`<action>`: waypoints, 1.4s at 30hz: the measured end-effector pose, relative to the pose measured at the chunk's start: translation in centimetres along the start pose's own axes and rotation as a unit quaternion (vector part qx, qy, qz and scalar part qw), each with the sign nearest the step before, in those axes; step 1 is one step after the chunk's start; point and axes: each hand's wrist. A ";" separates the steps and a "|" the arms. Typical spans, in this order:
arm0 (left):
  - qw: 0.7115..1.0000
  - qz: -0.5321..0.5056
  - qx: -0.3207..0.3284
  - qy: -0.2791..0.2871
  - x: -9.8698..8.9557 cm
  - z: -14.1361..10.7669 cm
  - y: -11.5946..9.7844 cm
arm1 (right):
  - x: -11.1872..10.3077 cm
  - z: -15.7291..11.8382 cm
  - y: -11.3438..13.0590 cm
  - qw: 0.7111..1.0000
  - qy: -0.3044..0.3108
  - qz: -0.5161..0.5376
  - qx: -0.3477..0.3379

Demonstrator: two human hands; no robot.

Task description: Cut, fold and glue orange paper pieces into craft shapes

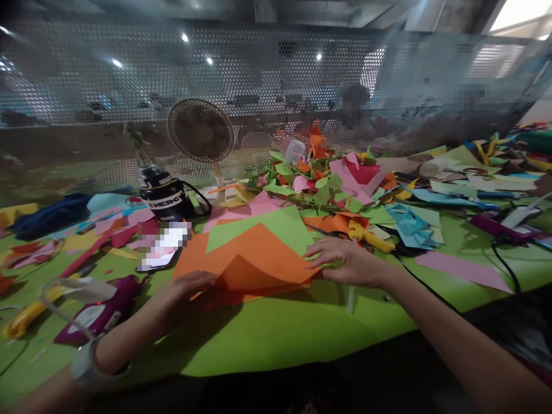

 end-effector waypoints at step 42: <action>0.979 0.019 -0.204 0.001 1.2 1.9 1.5 | 7.7 4.2 2.6 0.984 0.104 -0.135 0.045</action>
Point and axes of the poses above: each hand's wrist, its own z-axis towards the middle knuckle, its own x-axis out of the palm, y = z × x, and after that the axes turned 14 degrees about x, right-handed
